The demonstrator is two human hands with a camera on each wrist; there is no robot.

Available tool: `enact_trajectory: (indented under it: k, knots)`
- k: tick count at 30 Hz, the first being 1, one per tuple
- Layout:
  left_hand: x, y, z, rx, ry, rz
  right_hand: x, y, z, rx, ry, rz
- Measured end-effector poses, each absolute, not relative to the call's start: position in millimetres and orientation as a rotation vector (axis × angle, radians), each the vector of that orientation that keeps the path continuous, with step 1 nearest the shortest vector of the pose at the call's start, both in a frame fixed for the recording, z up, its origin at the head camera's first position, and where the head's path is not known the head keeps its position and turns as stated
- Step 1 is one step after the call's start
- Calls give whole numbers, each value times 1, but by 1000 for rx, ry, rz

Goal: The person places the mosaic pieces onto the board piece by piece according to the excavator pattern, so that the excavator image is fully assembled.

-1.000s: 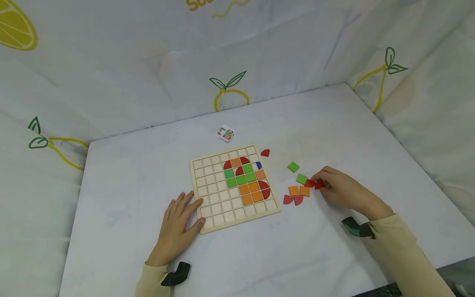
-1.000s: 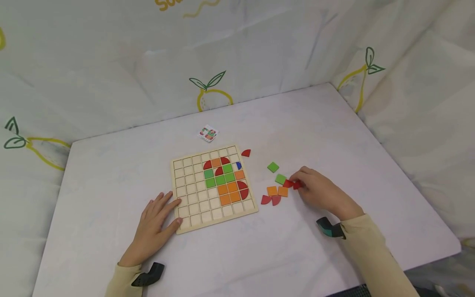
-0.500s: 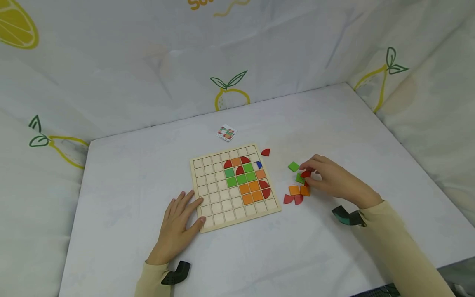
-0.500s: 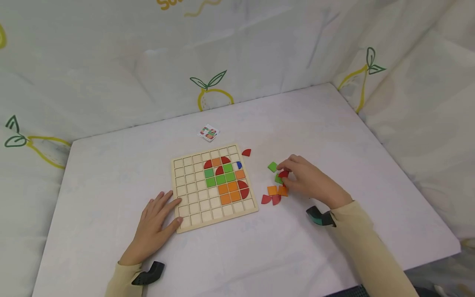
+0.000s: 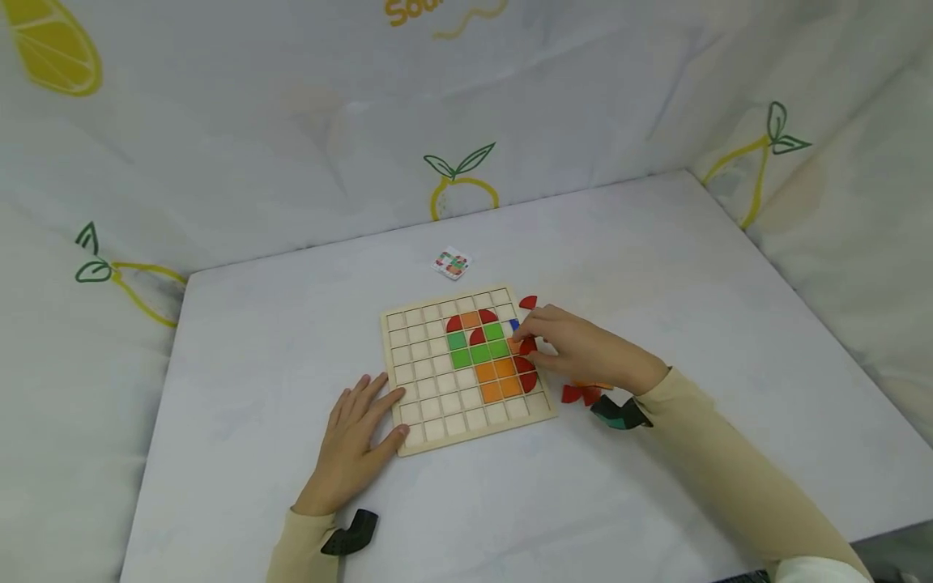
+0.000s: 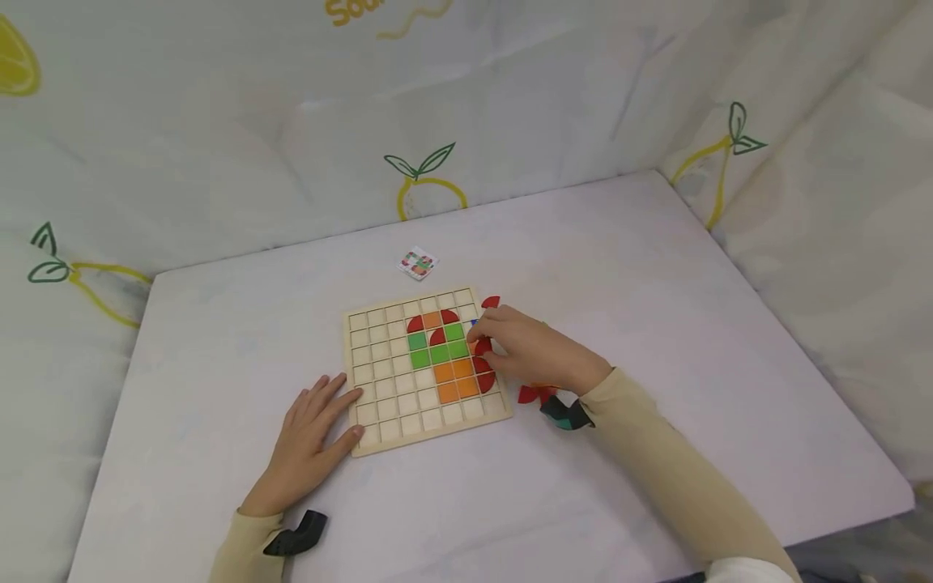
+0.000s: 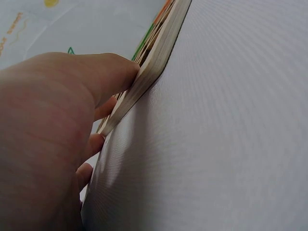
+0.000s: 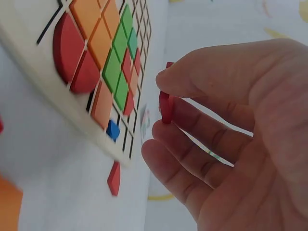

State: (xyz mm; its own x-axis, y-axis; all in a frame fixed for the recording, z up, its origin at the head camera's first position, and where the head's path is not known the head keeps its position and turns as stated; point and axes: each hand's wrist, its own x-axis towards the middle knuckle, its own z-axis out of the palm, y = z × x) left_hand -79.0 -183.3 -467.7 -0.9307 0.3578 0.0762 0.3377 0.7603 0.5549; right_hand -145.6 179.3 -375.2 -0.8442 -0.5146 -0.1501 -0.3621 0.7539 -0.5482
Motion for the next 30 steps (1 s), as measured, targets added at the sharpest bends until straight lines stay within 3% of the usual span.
enact_trajectory:
  k: [11, 30]
  knots:
    - [-83, -181, -468, 573, 2897, 909, -160, 138, -387, -974, 2617, -722]
    - [-84, -182, -468, 586, 2902, 892, -159, 99, -408, -1129, 2595, -549]
